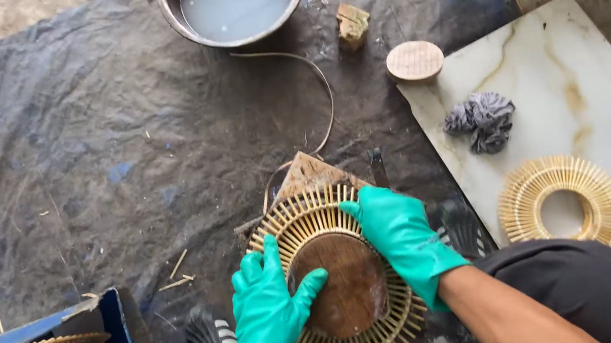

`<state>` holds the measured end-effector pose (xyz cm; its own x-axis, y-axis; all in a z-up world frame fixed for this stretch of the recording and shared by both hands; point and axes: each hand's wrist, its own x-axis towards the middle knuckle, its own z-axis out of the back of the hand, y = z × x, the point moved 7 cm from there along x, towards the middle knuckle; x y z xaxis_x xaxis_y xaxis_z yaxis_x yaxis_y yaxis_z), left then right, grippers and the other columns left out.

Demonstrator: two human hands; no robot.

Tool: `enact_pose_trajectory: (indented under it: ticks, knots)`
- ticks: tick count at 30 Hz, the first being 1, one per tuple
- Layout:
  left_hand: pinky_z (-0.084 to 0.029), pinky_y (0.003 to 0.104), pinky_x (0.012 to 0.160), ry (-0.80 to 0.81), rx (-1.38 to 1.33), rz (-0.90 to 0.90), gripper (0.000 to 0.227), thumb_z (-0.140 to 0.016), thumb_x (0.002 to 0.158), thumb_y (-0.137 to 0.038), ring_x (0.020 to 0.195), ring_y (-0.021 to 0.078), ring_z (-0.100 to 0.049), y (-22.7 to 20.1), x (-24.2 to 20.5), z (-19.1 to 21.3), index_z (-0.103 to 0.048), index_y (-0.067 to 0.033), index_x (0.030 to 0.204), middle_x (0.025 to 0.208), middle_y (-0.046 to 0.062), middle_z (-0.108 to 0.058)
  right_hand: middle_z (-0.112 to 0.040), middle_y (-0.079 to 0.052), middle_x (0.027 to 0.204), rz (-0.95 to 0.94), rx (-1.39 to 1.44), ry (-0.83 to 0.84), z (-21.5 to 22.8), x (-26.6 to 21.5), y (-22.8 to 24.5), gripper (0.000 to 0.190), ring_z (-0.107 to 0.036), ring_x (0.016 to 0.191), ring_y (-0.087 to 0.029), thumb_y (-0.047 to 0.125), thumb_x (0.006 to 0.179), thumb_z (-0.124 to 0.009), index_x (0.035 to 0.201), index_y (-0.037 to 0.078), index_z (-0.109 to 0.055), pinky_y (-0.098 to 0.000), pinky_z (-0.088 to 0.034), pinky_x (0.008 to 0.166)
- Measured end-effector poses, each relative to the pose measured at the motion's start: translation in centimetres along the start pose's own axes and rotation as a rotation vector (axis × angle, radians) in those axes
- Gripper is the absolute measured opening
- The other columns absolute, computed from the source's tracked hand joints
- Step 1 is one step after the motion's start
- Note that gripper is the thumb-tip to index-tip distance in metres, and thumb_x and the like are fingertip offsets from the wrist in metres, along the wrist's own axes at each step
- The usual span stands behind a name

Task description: Trimming and smoothing the edges of a circular bamboo craft object using a metal scraper tool.

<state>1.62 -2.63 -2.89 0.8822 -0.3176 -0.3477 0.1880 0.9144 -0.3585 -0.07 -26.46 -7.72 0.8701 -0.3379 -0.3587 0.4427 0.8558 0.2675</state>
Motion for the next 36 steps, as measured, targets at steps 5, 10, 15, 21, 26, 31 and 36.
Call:
enact_pose_trajectory:
  ticks: [5,10,15,21,26,31,36]
  knots:
    - [-0.049,0.047,0.101,0.191,-0.035,0.175,0.108,-0.074,0.072,-0.068,0.125,0.0344,-0.048,-0.1,0.6,3.1,-0.035,-0.0143,0.157,0.136,0.011,-0.047,-0.072,-0.023,0.094,-0.039,0.144,-0.019,4.9,2.4,-1.7,0.054,-0.069,0.087,-0.042,0.06,0.092,-0.057,0.097,0.008,-0.069,-0.0553,-0.054,0.073]
    - [-0.048,0.049,0.098,-0.098,-0.173,0.156,0.084,-0.066,0.087,-0.058,0.12,0.0416,-0.053,4.5,1.1,3.4,-0.045,-0.0056,0.148,0.144,0.019,-0.051,-0.072,-0.029,0.092,-0.345,0.308,0.341,3.9,0.4,-7.7,0.063,-0.07,0.086,-0.046,0.059,0.099,-0.054,0.096,-0.002,-0.07,-0.0558,-0.056,0.077]
    - [-0.054,0.046,0.098,0.116,-0.305,0.35,0.071,-0.057,0.088,-0.061,0.113,0.0323,-0.068,7.7,0.2,1.2,-0.057,-0.0085,0.136,0.126,0.016,-0.069,-0.072,-0.025,0.086,-0.269,0.254,0.449,3.5,1.0,-4.9,0.054,-0.074,0.082,-0.044,0.053,0.1,-0.052,0.095,0.002,-0.069,-0.0536,-0.058,0.077]
    - [-0.054,0.046,0.101,0.326,0.128,0.481,0.078,-0.06,0.089,-0.074,0.119,0.034,-0.065,8.8,-0.9,2.5,-0.062,-0.0048,0.124,0.127,0.021,-0.066,-0.071,-0.021,0.091,0.068,0.098,0.199,4.9,1.8,0.5,0.045,-0.067,0.088,-0.043,0.052,0.095,-0.059,0.094,0.008,-0.071,-0.054,-0.053,0.078]
    - [-0.048,0.048,0.101,0.048,-0.035,0.253,0.097,-0.076,0.072,-0.064,0.124,0.0366,-0.054,0.9,1.0,6.5,-0.045,-0.0136,0.149,0.138,0.015,-0.052,-0.071,-0.019,0.091,0.095,0.047,0.029,6.0,0.2,3.7,0.045,-0.068,0.084,-0.043,0.054,0.092,-0.06,0.091,0.009,-0.069,-0.0544,-0.054,0.072]
    - [-0.048,0.046,0.105,0.361,0.004,0.202,0.115,-0.081,0.068,-0.067,0.129,0.0326,-0.044,-0.6,1.8,4.2,-0.027,-0.0286,0.162,0.149,0.008,-0.039,-0.07,-0.014,0.076,0.281,-0.007,-0.162,2.7,0.8,5.3,0.049,-0.069,0.068,-0.037,0.058,0.087,-0.066,0.078,0.01,-0.067,-0.0509,-0.054,0.059]
    - [-0.048,0.049,0.1,0.334,-0.008,0.154,0.114,-0.08,0.07,-0.068,0.124,0.035,-0.046,-0.2,1.5,3.4,-0.029,-0.024,0.162,0.146,0.013,-0.042,-0.069,-0.014,0.073,0.293,0.018,-0.191,1.3,0.8,5.2,0.049,-0.068,0.066,-0.037,0.058,0.088,-0.066,0.072,0.012,-0.066,-0.0512,-0.051,0.055]
